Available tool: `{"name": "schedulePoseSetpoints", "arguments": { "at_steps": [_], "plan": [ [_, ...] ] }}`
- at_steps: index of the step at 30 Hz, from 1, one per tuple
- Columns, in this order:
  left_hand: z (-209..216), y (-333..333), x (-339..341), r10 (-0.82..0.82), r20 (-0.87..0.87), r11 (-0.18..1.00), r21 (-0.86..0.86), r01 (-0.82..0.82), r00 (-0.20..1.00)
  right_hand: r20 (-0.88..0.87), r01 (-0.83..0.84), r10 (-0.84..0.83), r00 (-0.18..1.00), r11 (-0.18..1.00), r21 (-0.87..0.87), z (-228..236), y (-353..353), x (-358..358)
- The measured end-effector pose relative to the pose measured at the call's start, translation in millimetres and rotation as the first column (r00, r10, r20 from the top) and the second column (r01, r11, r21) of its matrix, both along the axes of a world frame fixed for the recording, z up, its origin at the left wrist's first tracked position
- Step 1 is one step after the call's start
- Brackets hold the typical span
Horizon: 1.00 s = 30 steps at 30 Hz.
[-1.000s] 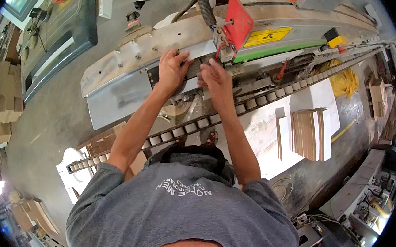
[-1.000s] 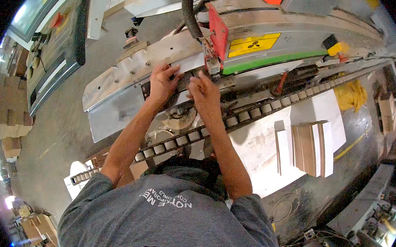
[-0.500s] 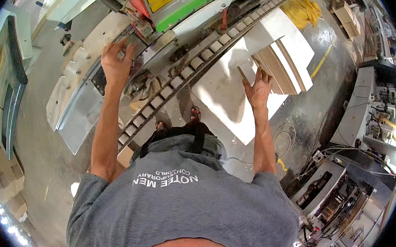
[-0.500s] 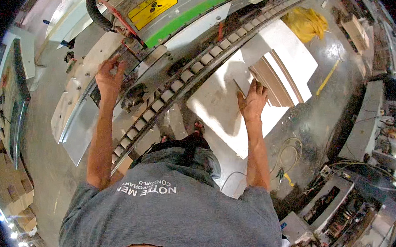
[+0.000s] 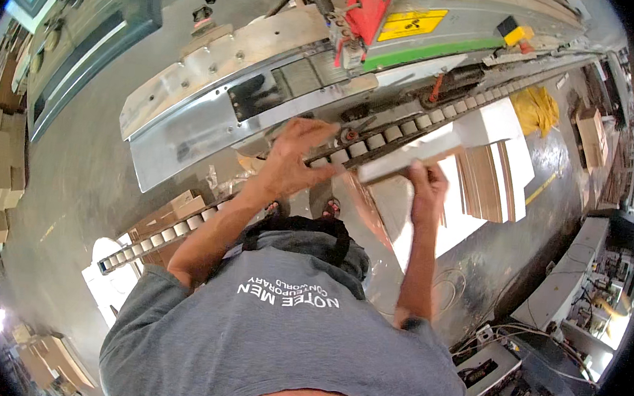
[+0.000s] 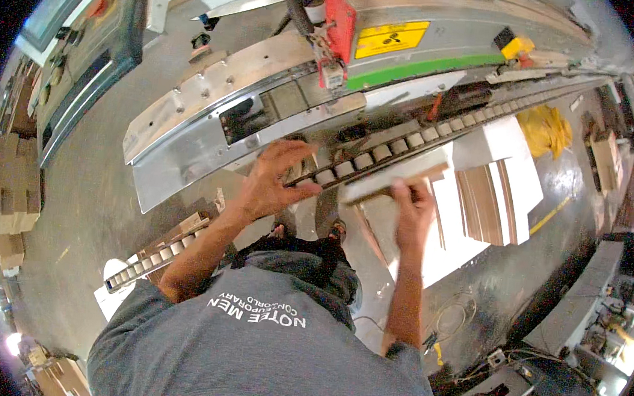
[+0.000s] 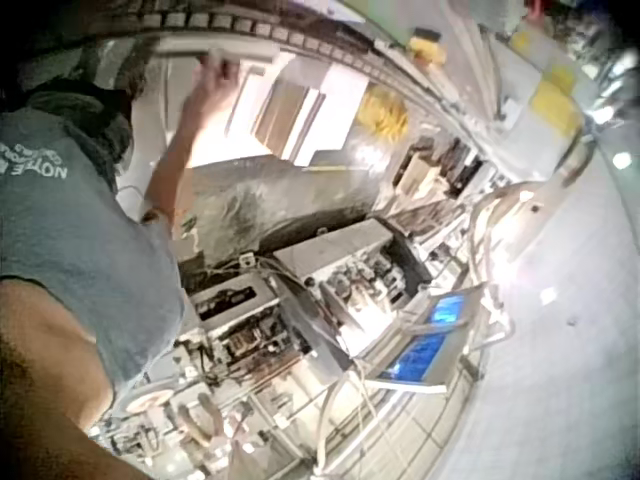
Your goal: The person feeds white wood panels into an edge-banding machine by placing them onto the conveyor track, then retrieves the finished panels and stacks them on a nearby cart.
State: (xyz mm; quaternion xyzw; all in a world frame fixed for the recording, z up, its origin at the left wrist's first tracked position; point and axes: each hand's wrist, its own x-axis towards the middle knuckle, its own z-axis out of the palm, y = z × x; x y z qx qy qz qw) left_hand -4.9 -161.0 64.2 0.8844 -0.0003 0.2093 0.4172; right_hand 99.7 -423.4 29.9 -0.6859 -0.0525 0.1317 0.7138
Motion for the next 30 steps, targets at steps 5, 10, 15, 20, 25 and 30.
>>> {"name": "schedulePoseSetpoints", "arguments": {
  "at_steps": [5,10,15,20,25,30],
  "plan": [
    [-4.6,31.6,-27.1,0.03,-0.123,0.977,-0.206,-0.055,0.992,-0.214,-0.081,0.24,0.947,0.823,0.563,-8.0,141.9,-35.6],
    [-35.0,125.3,-58.2,0.356,0.005,0.934,0.037,-0.356,0.934,-0.178,-0.409,0.571,0.801,0.741,0.533,-40.9,226.0,-57.2],
    [-40.6,177.5,-63.4,0.354,0.248,0.824,0.373,-0.427,0.902,-0.227,-0.34,0.502,0.835,0.793,0.505,-28.9,291.9,-82.1],
    [-56.9,192.7,-91.8,0.568,0.234,0.705,0.356,-0.613,0.789,-0.204,-0.419,0.525,0.826,0.815,0.401,-18.9,319.4,-84.5],
    [-62.4,197.5,-89.5,0.551,0.248,0.745,0.283,-0.604,0.797,-0.169,-0.429,0.515,0.84,0.823,0.373,-26.3,317.3,-78.9],
    [-60.9,199.5,-86.9,0.527,0.258,0.758,0.288,-0.585,0.81,-0.202,-0.428,0.527,0.826,0.818,0.385,-29.2,319.4,-78.1]
  ]
}}
